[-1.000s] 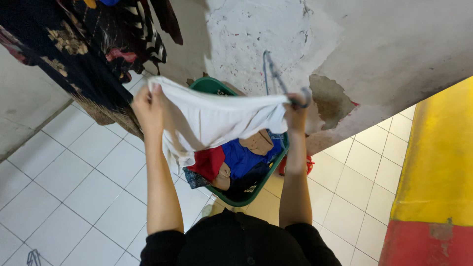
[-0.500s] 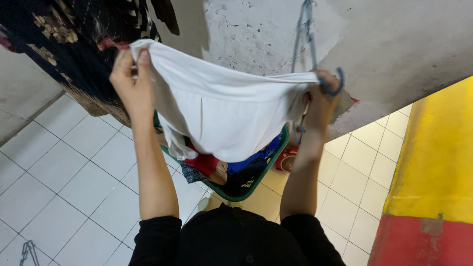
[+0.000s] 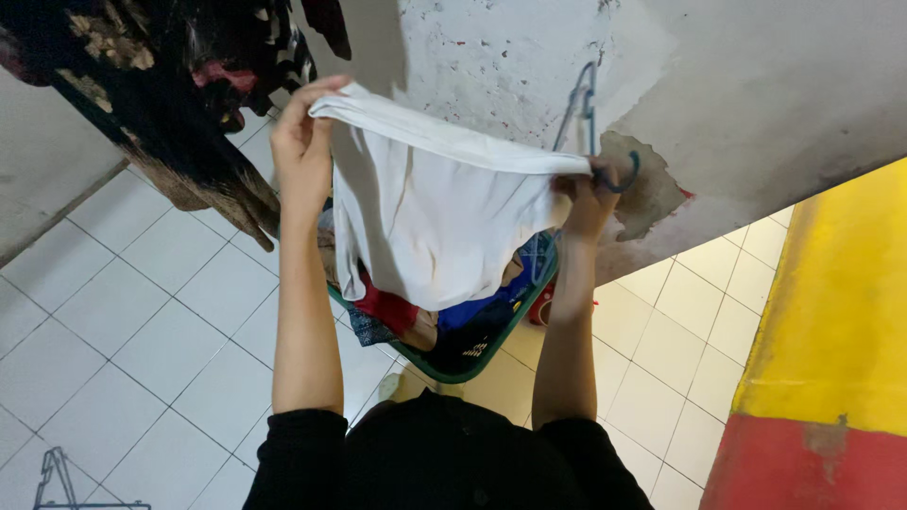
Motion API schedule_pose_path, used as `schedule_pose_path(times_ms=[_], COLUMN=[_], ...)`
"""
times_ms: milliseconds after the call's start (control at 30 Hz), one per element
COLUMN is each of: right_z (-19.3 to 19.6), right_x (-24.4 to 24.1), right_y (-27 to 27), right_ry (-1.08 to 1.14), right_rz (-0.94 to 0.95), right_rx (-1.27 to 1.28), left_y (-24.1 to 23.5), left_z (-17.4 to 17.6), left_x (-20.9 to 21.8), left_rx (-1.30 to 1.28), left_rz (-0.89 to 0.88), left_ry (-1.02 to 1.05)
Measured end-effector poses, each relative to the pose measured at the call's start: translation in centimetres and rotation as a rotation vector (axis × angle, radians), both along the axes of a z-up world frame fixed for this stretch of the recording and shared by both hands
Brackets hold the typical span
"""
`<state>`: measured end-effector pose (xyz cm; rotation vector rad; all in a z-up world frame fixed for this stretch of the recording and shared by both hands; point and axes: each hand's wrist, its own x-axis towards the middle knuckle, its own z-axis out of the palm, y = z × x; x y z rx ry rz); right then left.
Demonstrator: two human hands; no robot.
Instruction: The person takes clothing items one by one from a laundry basket, places them on plastic hangers, and hangs each item on a wall-mounted drying rack.
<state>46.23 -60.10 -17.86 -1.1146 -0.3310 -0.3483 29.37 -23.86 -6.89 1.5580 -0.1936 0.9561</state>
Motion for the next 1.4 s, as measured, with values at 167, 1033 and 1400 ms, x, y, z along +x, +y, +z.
schedule_pose_path(times_ms=[167, 1033, 1400], right_z=[6.3, 8.6, 13.0], right_x=[-2.3, -8.5, -8.2], right_y=[-0.7, 9.9, 4.7], right_ry=[-0.133, -0.029, 0.086], right_rz=[0.093, 0.342, 0.176], right_rx=[0.156, -0.437, 0.046], left_y=[0.4, -10.7, -5.4], left_z=[3.3, 4.9, -19.8], left_x=[-0.5, 1.7, 3.1], left_rx=[0.108, 0.383, 0.363], left_rz=[0.019, 0.044, 0.099], left_ry=[-0.254, 0.083, 0.62])
